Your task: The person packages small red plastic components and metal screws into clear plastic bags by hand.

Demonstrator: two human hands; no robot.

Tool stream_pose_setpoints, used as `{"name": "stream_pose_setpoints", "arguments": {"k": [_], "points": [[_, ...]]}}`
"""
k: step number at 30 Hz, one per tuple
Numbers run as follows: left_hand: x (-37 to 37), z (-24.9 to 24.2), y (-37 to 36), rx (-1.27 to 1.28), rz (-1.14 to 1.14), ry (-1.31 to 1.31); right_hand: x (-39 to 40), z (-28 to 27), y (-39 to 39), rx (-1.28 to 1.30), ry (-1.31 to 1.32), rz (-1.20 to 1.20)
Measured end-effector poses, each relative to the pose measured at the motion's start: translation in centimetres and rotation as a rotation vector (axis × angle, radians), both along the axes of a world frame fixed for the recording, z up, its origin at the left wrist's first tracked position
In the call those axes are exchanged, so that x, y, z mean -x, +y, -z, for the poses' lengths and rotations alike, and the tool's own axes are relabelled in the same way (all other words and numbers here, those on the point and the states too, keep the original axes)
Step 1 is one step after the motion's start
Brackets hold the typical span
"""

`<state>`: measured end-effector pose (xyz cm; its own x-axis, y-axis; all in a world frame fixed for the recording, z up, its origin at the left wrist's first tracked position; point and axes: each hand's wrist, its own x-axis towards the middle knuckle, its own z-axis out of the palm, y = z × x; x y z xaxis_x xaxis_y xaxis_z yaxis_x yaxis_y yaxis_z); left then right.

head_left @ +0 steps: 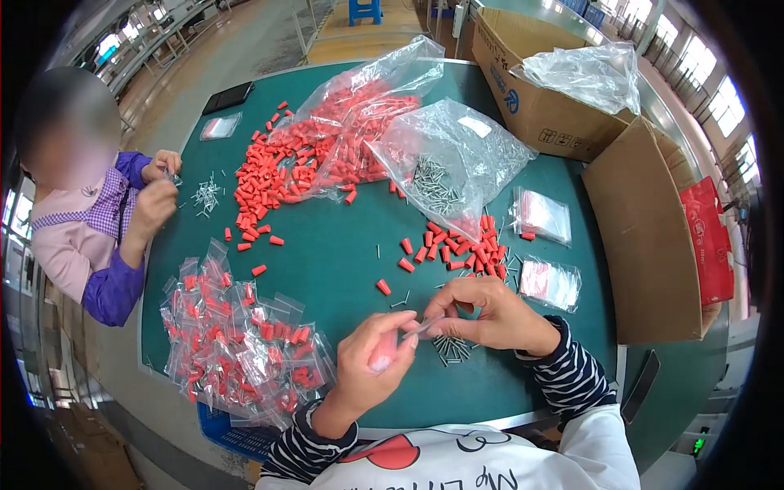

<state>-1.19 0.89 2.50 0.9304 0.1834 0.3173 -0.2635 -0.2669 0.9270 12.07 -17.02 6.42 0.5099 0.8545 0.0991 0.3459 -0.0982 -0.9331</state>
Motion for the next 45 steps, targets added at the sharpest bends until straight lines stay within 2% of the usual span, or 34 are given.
{"name": "stream_pose_setpoints", "arguments": {"k": [4,6,15,18,22,26,29,31,32,33,34,36,38,40,41,43,45], "points": [[-0.3,0.3,-0.1,0.071,-0.076,0.002,0.3,0.0,0.2,0.001,0.06,0.059],[-0.4,0.0,0.2,-0.029,-0.1,0.006,0.3,-0.1,0.3,0.003,0.085,0.065],[-0.5,-0.1,0.3,-0.085,-0.113,-0.03,0.8,-0.9,0.7,0.077,-0.112,0.095],[-0.6,0.4,0.1,-0.049,-0.143,-0.071,1.4,-1.2,1.1,0.065,-0.332,0.141],[-0.7,-0.5,0.1,0.043,-0.149,-0.083,1.8,-1.6,1.3,0.056,-0.337,0.157],[-0.4,0.6,0.6,0.104,-0.057,-0.094,2.9,-1.9,1.9,0.064,-0.285,0.173],[-0.6,0.7,-0.2,0.104,-0.153,-0.066,2.7,-2.1,2.7,0.014,-0.332,0.273],[-0.8,0.9,-0.6,-0.002,-0.198,-0.047,1.6,-1.6,3.2,-0.075,-0.285,0.363],[-0.7,1.2,-0.5,-0.054,-0.225,-0.037,1.2,-1.6,3.6,-0.111,-0.171,0.414],[-0.3,1.7,-0.4,-0.176,-0.108,0.09,1.4,-2.6,4.5,-0.115,-0.138,0.418],[0.0,1.8,-0.6,-0.257,-0.066,0.05,1.9,-3.8,5.5,-0.12,-0.105,0.421],[0.2,2.1,-2.1,-0.415,0.021,-0.024,2.9,-4.7,7.4,-0.144,-0.262,0.205],[0.2,4.2,-4.9,-0.337,-0.079,-0.216,4.4,-5.9,9.7,-0.112,-0.386,-0.047],[0.6,4.4,-6.7,-0.153,-0.076,-0.225,6.0,-7.3,12.0,-0.026,-0.48,-0.343],[1.1,4.0,-7.6,-0.007,-0.024,-0.141,6.0,-6.7,12.7,0.081,-0.584,-0.408],[1.5,4.5,-8.6,-0.042,0.177,-0.066,5.5,-3.7,14.0,0.294,-0.798,-0.541],[1.4,5.9,-9.0,-0.315,0.415,-0.073,4.9,-0.5,15.4,0.375,-0.854,-0.613]]}}
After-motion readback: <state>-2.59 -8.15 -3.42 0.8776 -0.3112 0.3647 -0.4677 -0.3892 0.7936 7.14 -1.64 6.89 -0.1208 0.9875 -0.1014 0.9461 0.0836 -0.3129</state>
